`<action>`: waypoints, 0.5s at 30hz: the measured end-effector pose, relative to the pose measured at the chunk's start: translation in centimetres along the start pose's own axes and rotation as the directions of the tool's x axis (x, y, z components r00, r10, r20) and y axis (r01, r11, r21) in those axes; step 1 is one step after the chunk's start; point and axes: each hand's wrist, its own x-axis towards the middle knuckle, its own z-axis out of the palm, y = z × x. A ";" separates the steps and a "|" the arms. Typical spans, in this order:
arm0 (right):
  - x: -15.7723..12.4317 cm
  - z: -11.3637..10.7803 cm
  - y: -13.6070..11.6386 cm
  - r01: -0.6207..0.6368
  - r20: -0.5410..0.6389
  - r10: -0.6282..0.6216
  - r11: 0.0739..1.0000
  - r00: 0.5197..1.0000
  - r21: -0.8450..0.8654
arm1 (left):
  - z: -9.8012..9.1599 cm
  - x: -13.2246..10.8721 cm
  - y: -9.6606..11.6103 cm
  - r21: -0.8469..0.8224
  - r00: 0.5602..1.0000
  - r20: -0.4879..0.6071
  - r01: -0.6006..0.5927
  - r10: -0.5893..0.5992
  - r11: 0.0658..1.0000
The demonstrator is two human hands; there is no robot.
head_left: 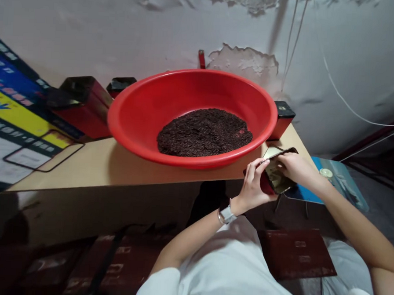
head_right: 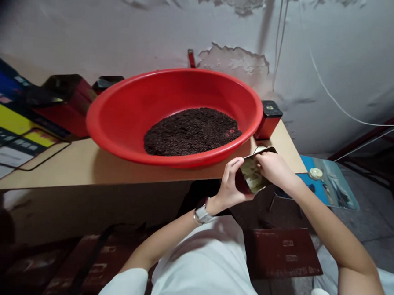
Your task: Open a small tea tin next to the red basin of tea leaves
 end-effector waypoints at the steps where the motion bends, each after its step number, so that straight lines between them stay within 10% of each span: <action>1: 0.8 0.3 1.2 -0.002 -0.011 0.003 0.999 1.000 0.049 | 1.1 0.8 -0.7 -0.003 1.000 -0.016 0.024 -0.024 1.000; 8: 4.3 1.5 6.0 -0.075 -0.123 0.146 0.887 0.982 0.456 | 4.6 3.3 -3.8 -0.117 0.936 0.054 0.351 -0.347 0.929; 15: 5.5 1.0 7.9 -0.273 -0.149 0.447 0.741 0.882 0.613 | 6.7 5.9 -6.1 -0.165 0.946 0.166 0.304 -0.278 0.938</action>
